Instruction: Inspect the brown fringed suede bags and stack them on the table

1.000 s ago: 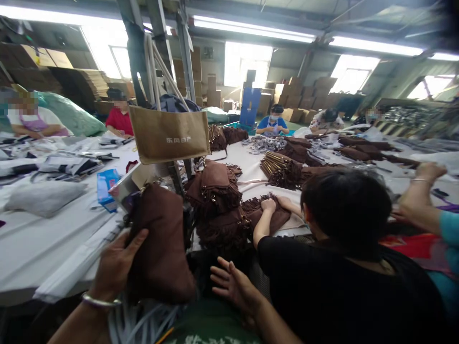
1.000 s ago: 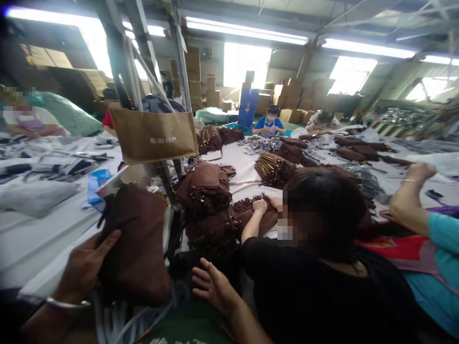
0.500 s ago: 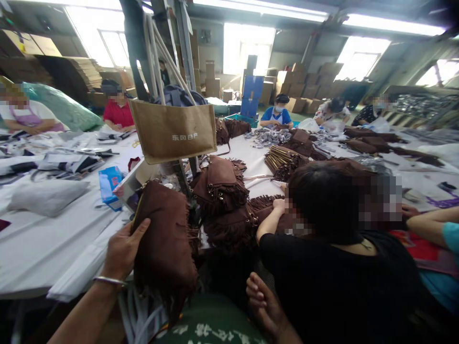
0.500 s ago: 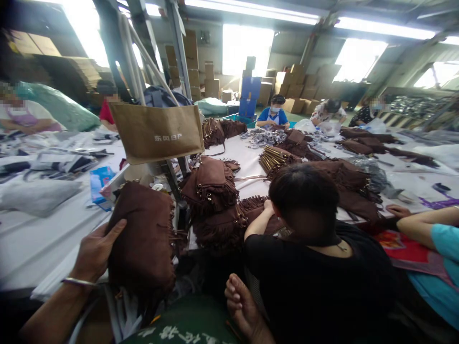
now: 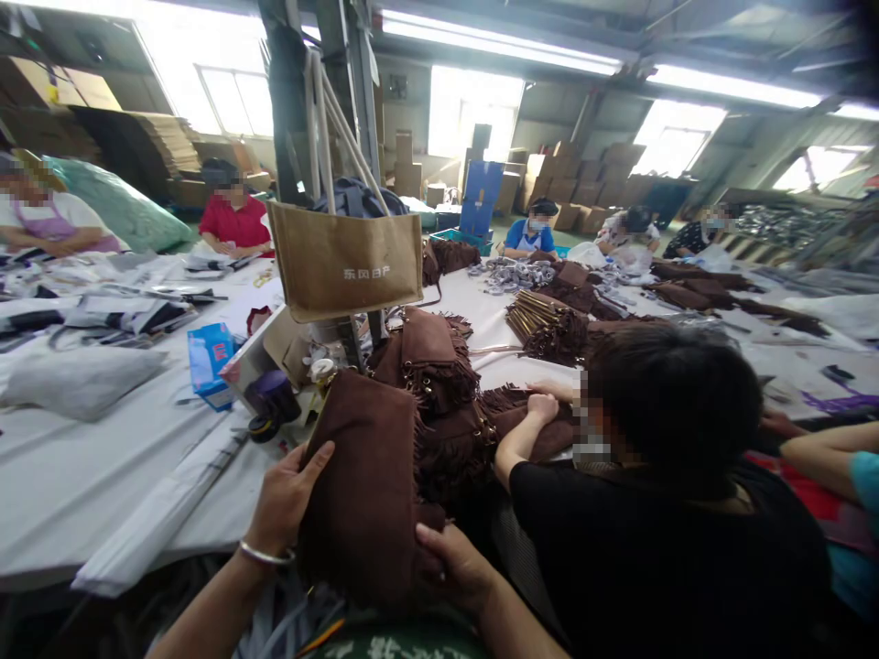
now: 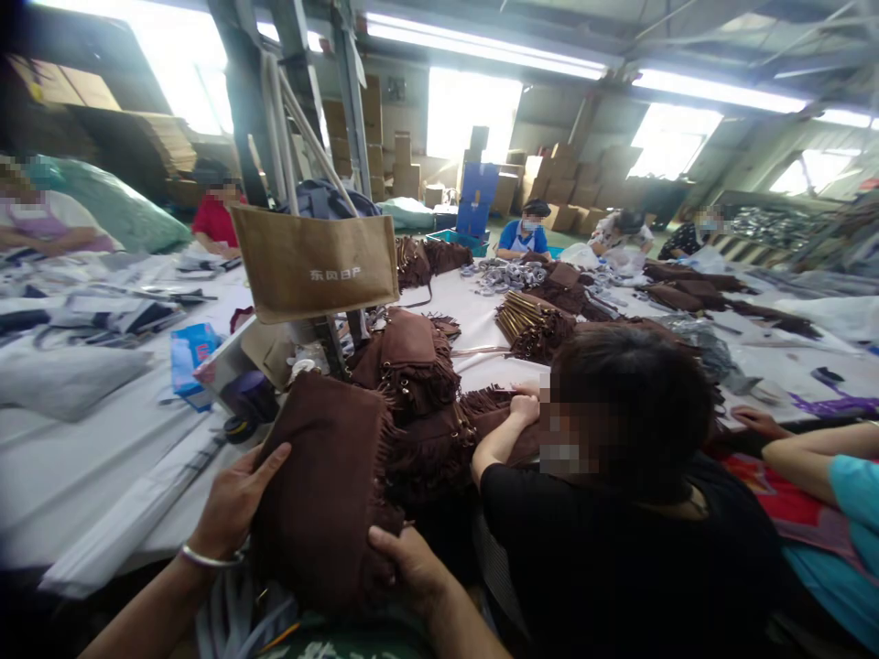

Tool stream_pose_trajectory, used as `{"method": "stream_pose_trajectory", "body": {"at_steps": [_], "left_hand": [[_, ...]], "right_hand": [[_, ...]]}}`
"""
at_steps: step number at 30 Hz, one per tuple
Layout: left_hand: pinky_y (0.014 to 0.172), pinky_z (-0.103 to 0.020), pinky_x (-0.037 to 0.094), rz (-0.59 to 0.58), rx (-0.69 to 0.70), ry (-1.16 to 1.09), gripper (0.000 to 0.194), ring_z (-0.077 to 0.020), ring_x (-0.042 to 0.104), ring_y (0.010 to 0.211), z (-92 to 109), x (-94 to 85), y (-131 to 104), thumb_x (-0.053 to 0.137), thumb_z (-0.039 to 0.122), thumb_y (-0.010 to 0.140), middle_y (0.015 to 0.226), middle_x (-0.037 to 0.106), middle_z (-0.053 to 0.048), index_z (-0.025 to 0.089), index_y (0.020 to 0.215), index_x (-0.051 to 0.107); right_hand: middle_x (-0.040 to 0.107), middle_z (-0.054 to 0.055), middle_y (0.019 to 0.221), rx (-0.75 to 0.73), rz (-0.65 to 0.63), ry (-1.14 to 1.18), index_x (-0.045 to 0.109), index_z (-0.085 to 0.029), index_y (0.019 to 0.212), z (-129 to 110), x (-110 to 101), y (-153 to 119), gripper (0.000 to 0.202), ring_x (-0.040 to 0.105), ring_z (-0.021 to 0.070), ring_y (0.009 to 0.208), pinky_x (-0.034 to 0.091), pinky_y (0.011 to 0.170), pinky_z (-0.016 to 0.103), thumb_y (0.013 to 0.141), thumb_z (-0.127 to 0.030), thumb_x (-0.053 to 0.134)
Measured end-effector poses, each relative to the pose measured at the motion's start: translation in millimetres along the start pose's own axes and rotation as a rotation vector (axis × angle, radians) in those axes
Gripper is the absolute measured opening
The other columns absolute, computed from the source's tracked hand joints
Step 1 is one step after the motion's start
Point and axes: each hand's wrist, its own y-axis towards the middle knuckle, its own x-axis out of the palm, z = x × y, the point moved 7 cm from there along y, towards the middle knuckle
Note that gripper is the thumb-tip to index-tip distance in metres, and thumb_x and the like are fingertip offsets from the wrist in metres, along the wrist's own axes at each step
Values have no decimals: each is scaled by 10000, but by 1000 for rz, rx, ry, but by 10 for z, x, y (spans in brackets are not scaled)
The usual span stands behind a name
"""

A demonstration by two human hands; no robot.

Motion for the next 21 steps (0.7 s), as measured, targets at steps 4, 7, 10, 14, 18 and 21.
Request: {"method": "stream_pose_trajectory", "body": {"at_steps": [4, 7, 10, 14, 18, 21], "left_hand": [[658, -274, 563, 138, -39, -50, 522, -224, 673, 782, -65, -318, 24, 729, 458, 655, 874, 717, -48, 177, 1088, 653], [688, -266, 566, 243, -21, -70, 519, -210, 672, 804, -48, -501, 52, 727, 446, 661, 930, 713, -50, 179, 1100, 653], [762, -272, 556, 328, 29, -121, 525, -203, 666, 851, -23, -631, 103, 726, 434, 663, 974, 707, -45, 183, 1116, 648], [826, -289, 540, 355, 70, -192, 513, -201, 663, 866, 10, -597, 153, 728, 412, 665, 962, 709, -39, 173, 1112, 649], [797, -311, 553, 298, 62, -267, 511, -211, 668, 845, 26, -320, 136, 719, 424, 678, 964, 707, -42, 174, 1117, 642], [826, -324, 542, 197, 41, -300, 500, -218, 661, 889, 5, -119, 99, 719, 415, 689, 997, 700, -49, 182, 1124, 636]], "right_hand": [[372, -100, 479, 42, -56, 81, 501, -158, 724, 43, -85, -188, 252, 204, 2, 334, 103, 308, 125, 751, -315, 696], [418, -79, 558, 31, 0, 229, 505, -155, 738, 39, -354, -356, 211, 244, -13, 375, 134, 327, 90, 767, -255, 688], [457, -71, 575, -44, 82, 428, 553, -143, 759, 42, -663, -462, 169, 338, -16, 402, 195, 341, 69, 770, -236, 693], [642, 58, 968, 25, 220, 416, 596, -166, 1031, 152, -782, -380, 364, 626, 112, 826, 492, 640, 182, 749, -370, 705], [441, 129, 1372, 155, -12, 207, 455, -262, 1286, 167, -227, -57, 740, 559, 303, 1087, 444, 872, 511, 671, -622, 654], [590, 120, 1194, 54, -45, 170, 508, -210, 1239, 70, 75, 147, 606, 623, 235, 910, 462, 818, 437, 741, -526, 645]]}}
